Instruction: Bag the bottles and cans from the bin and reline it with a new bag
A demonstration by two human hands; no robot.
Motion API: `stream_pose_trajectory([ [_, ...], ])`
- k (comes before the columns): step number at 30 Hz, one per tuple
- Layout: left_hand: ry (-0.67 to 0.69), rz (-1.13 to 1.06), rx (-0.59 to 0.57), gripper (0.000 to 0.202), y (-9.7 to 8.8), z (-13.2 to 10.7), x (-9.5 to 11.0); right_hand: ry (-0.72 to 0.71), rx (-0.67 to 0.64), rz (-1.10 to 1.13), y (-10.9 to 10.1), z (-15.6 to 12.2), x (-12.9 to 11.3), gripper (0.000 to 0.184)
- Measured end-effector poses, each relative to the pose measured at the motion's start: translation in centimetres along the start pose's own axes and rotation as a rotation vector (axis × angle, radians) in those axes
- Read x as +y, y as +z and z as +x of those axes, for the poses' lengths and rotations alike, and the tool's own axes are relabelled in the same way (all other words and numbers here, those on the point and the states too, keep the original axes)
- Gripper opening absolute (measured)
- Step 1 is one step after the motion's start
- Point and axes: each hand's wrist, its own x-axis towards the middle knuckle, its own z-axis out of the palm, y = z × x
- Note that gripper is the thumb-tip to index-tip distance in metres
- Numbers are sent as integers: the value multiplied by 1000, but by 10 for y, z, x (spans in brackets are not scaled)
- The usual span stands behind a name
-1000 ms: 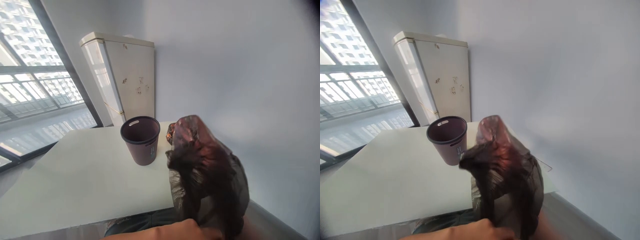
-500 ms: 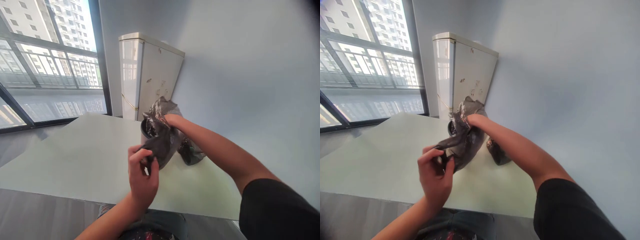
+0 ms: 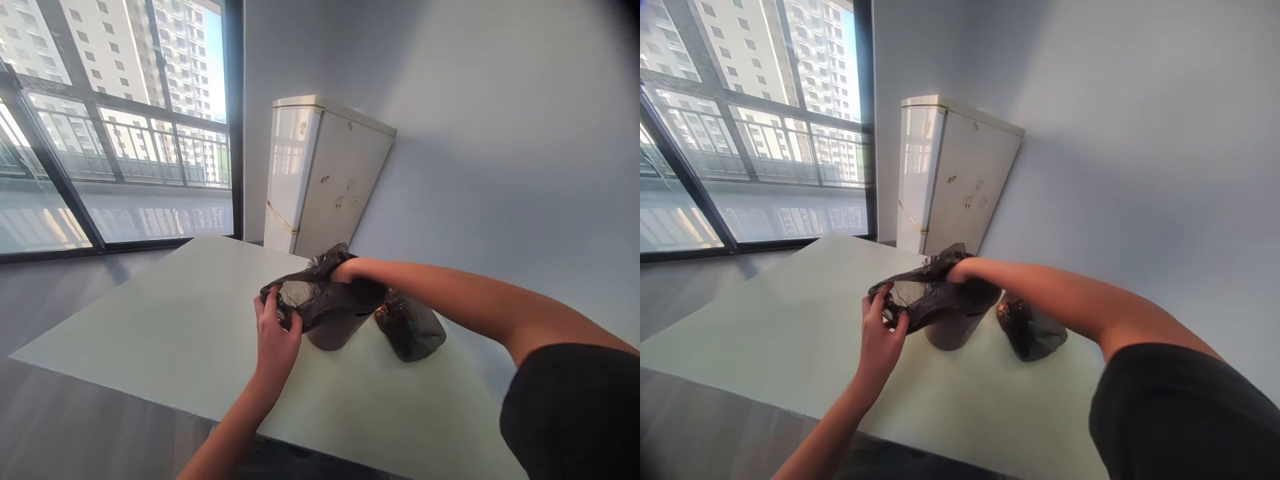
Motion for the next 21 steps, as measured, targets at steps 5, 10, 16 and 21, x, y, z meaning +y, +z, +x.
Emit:
stream_pose_trajectory([
  [5, 47, -93, 59, 46, 3, 21, 3, -18, -7, -270, -42, -35, 24, 10],
  [10, 79, -96, 65, 56, 24, 71, -10, 117, 253, -80, -54, -38, 55, 32],
  [16, -74, -219, -37, 57, 45, 109, -31, 221, 283, 210, -33, -10, 74, 20],
  [21, -387, -365, -175, 54, 61, 122, -36, 320, 360, 467, -29, 11, 90, 29],
])
